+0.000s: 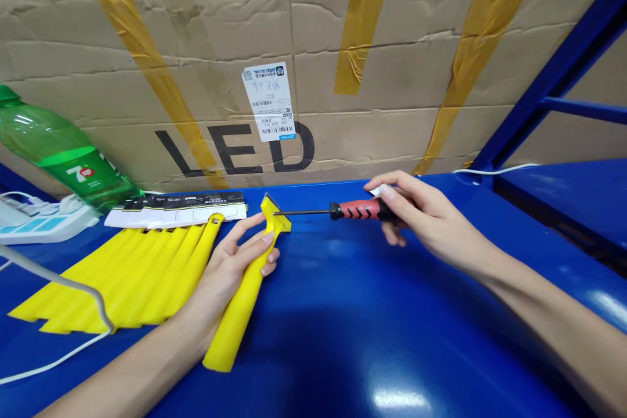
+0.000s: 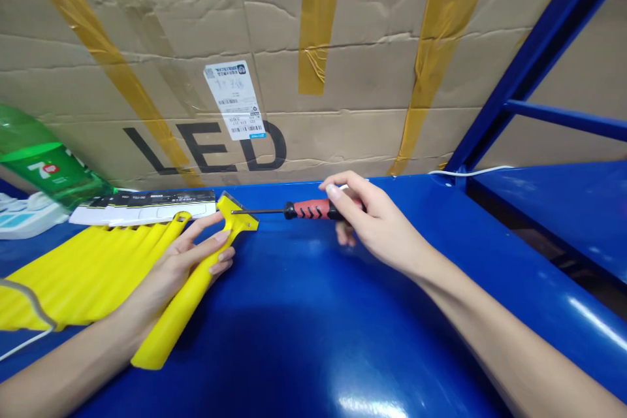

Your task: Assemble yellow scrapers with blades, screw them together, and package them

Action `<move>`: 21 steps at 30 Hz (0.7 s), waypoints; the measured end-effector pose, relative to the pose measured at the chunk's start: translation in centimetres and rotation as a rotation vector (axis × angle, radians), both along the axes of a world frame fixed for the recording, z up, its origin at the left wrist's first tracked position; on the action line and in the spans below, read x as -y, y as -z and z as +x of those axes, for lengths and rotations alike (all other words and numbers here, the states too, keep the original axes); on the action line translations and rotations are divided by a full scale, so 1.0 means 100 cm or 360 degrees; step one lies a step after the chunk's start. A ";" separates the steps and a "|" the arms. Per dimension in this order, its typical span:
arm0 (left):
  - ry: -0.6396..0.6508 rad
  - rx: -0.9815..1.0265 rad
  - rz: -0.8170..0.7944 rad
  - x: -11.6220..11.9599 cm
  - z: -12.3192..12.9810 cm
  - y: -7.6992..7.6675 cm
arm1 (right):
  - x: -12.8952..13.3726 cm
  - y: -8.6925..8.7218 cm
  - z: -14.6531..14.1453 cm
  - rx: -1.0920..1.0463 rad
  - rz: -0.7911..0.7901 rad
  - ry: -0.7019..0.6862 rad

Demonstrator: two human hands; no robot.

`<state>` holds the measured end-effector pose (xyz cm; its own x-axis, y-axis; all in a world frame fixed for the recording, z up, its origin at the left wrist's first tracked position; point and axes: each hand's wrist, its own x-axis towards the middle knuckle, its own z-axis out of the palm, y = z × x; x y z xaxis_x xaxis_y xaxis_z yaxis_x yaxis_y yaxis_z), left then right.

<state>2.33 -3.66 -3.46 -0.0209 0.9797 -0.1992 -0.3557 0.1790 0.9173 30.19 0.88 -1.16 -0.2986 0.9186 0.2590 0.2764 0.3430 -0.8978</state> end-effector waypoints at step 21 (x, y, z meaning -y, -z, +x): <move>-0.0007 -0.0026 0.0010 0.000 0.000 -0.003 | -0.002 0.008 -0.002 0.0013 -0.0106 0.0149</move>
